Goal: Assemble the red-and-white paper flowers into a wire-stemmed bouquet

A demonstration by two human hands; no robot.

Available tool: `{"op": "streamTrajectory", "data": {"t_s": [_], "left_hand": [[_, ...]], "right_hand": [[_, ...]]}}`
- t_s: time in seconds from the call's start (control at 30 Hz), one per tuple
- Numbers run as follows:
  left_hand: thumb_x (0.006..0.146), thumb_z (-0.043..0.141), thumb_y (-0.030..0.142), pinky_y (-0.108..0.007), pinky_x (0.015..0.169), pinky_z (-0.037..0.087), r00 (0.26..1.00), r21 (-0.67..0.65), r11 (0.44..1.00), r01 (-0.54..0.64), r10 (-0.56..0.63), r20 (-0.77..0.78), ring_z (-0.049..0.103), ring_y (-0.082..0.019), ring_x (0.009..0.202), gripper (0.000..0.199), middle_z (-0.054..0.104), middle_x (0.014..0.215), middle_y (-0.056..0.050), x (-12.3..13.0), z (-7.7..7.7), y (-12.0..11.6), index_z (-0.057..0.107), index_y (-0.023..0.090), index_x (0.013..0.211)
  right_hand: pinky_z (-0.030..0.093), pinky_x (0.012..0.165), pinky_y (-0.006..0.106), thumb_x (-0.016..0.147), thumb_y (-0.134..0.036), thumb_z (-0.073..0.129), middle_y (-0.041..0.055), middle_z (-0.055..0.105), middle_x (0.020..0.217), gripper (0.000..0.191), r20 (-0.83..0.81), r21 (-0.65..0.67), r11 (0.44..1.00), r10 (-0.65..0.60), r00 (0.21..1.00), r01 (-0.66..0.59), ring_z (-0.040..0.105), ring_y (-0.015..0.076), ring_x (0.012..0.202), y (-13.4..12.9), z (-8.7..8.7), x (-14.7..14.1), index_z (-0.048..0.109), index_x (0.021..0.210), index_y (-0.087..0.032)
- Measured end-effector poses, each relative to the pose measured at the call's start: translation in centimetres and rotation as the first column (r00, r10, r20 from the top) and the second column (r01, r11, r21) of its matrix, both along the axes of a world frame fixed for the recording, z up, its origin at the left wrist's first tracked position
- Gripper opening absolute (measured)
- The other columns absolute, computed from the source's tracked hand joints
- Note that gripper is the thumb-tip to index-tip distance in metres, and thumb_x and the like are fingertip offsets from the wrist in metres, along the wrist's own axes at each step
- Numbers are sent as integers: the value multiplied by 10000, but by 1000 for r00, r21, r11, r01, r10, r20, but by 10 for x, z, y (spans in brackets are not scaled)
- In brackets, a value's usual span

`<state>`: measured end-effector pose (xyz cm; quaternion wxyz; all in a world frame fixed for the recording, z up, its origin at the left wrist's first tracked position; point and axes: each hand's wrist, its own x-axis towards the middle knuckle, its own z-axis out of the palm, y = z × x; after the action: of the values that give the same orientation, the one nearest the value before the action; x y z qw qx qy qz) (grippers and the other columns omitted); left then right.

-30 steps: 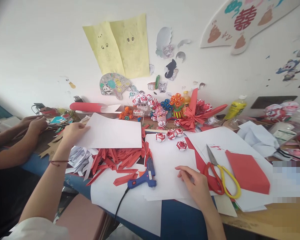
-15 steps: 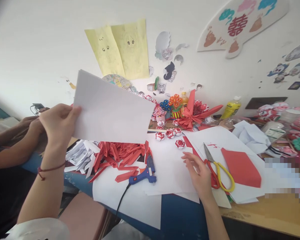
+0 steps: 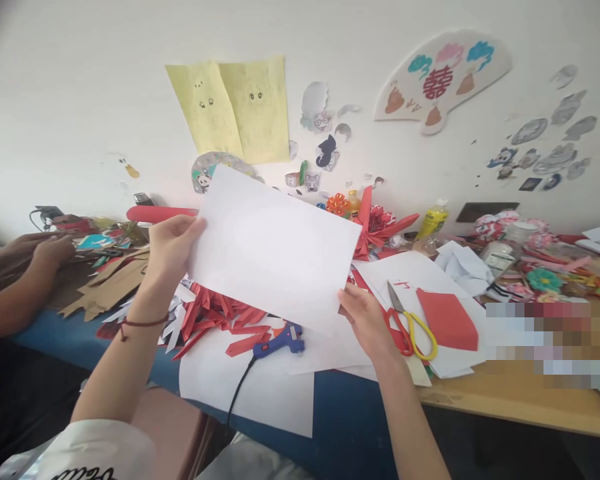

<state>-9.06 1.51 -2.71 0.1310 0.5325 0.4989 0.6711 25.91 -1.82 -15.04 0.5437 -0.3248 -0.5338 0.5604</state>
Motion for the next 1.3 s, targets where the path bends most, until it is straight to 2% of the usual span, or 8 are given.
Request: {"op": "streamTrajectory", "data": {"t_s": [0.27,0.53,0.63,0.73,0.83,0.9,1.07,1.3], "left_hand": [[553,839,375,-241,551,455,964,-214,976,37,21,265,581,-136,584,323,677,662,-21,-46,-21,-19,714,134,729],[477,864,378,-260,552,477,931,-321,946,46,76,357,593,-147,589,373,693,680,-31,-58,-41,-36,713,144,725],[479,856,370,-267,544,480,926,-318,948,17,105,363,587,-148,580,366,686,666,-25,-60,-45,-36,714,151,735],[512,839,378,-273,545,475,937,-318,948,10,102,334,591,-155,579,351,688,672,-27,-64,-47,-36,716,156,755],[548,819,387,-269,562,470,953,-275,961,-10,92,287,597,-156,595,329,695,690,-32,-63,-46,-37,712,151,752],[561,815,386,-265,582,472,958,-235,972,-26,91,271,604,-156,614,324,701,707,-35,-59,-44,-38,712,145,753],[656,767,402,-246,564,459,981,-181,983,-31,64,183,595,-149,597,281,697,709,-28,-35,-43,-37,717,164,797],[794,670,417,-225,504,434,999,-85,996,-32,35,34,574,-137,553,225,644,649,0,8,-24,-54,665,193,814]], "right_hand": [[585,877,428,711,-789,670,124,662,1261,879,-118,116,964,251,961,-237,636,319,1153,-8,2,-49,531,1408,-272],[598,839,414,804,-791,549,126,614,1340,742,-132,122,972,217,967,-201,623,326,1169,-18,0,-82,557,1335,-272],[580,901,453,742,-832,583,151,464,1486,943,-139,192,966,203,969,-175,534,356,1292,-21,5,-76,350,1486,-302],[550,964,467,703,-739,724,159,350,1541,1104,-47,316,949,13,999,2,487,338,1338,-26,10,-58,139,1549,-339],[465,1074,500,800,-538,745,128,339,1551,940,174,528,834,-289,941,158,452,311,1363,-36,18,-37,195,1536,-338],[371,1150,527,868,-431,693,109,390,1523,724,288,688,697,-518,805,203,406,318,1394,-44,27,-30,344,1490,-303],[386,1098,540,938,-425,627,112,553,1397,516,499,864,449,-701,510,-228,509,342,1290,-48,47,-58,483,1408,-269],[429,1084,521,969,-90,447,166,428,1524,579,493,852,335,-771,402,-402,458,357,1355,-18,59,-129,343,1536,-147]]}}
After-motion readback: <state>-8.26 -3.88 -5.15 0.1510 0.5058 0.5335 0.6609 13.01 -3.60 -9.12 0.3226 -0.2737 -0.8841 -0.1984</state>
